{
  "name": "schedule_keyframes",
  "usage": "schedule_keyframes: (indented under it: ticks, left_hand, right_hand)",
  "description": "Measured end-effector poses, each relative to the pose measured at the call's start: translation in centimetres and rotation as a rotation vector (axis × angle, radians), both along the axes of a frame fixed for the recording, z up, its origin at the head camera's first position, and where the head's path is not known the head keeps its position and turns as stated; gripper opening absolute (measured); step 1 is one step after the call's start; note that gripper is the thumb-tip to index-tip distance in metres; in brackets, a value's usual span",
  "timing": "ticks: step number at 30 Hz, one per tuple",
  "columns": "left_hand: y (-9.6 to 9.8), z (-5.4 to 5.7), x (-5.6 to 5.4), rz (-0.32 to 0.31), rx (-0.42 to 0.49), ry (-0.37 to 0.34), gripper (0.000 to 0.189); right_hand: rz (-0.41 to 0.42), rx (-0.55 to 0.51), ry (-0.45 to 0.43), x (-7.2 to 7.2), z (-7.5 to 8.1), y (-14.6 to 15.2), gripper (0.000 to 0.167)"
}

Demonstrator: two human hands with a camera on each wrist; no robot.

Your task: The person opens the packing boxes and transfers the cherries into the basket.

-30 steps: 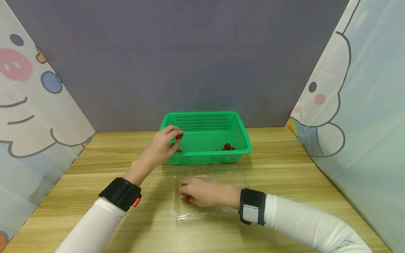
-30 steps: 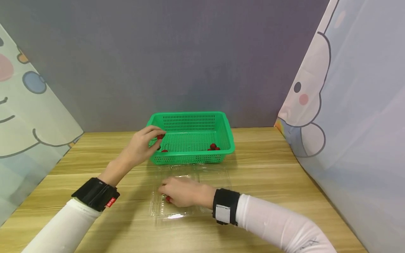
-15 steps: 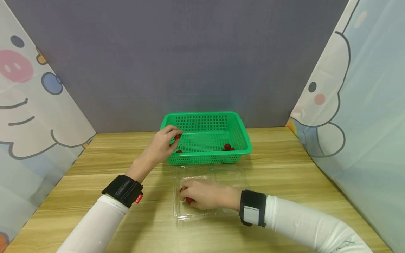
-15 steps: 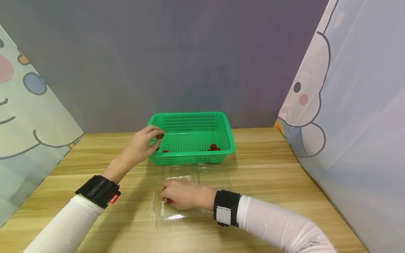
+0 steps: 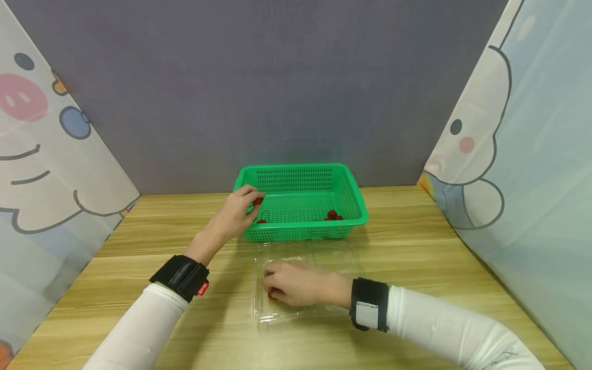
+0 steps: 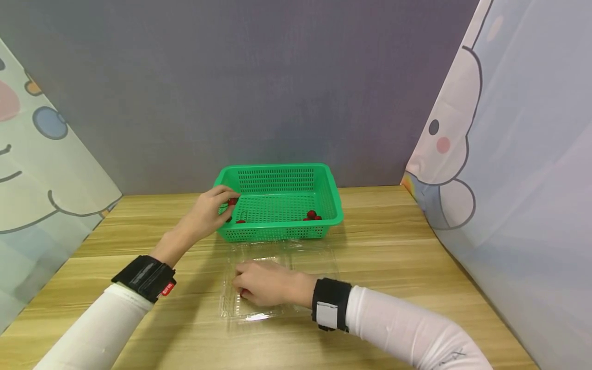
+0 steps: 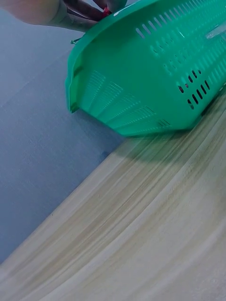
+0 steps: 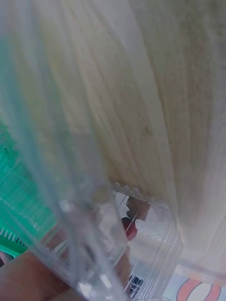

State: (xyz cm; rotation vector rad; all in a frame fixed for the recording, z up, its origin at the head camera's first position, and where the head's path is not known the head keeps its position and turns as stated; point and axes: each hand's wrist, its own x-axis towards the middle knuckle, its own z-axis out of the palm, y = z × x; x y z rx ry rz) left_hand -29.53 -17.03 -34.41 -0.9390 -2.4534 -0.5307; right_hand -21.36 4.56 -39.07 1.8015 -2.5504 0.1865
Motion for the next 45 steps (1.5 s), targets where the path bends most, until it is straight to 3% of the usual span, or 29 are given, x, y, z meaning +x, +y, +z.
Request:
schedule_keyframes:
  ticks: [12, 18, 22, 24, 28, 45]
  left_hand:
    - [-0.4, -0.6, -0.1, 0.016, -0.016, -0.034, 0.028]
    - [-0.6, -0.9, -0.1, 0.016, -0.012, -0.037, 0.026]
    - [-0.8, -1.0, 0.0, 0.013, -0.015, -0.028, 0.026]
    - [-0.9, -1.1, 0.1, 0.010, -0.016, -0.023, 0.025]
    - [-1.0, -1.1, 0.2, 0.001, -0.011, -0.013, 0.025]
    - [-1.3, -1.2, 0.7, 0.024, -0.011, -0.033, 0.024]
  right_hand:
    - [0.041, -0.054, -0.001, -0.1, 0.0, -0.1, 0.013]
    - [-0.007, -0.048, -0.039, 0.0, 0.1, -0.2, 0.002]
    - [-0.043, -0.054, -0.063, 0.0, 0.3, -0.2, 0.013]
    - [-0.048, -0.060, -0.071, 0.1, 0.3, -0.2, 0.009]
    - [-0.041, -0.077, -0.091, 0.0, 0.4, -0.1, 0.002]
    - [0.009, -0.173, -0.167, -0.6, 1.5, 0.8, 0.005]
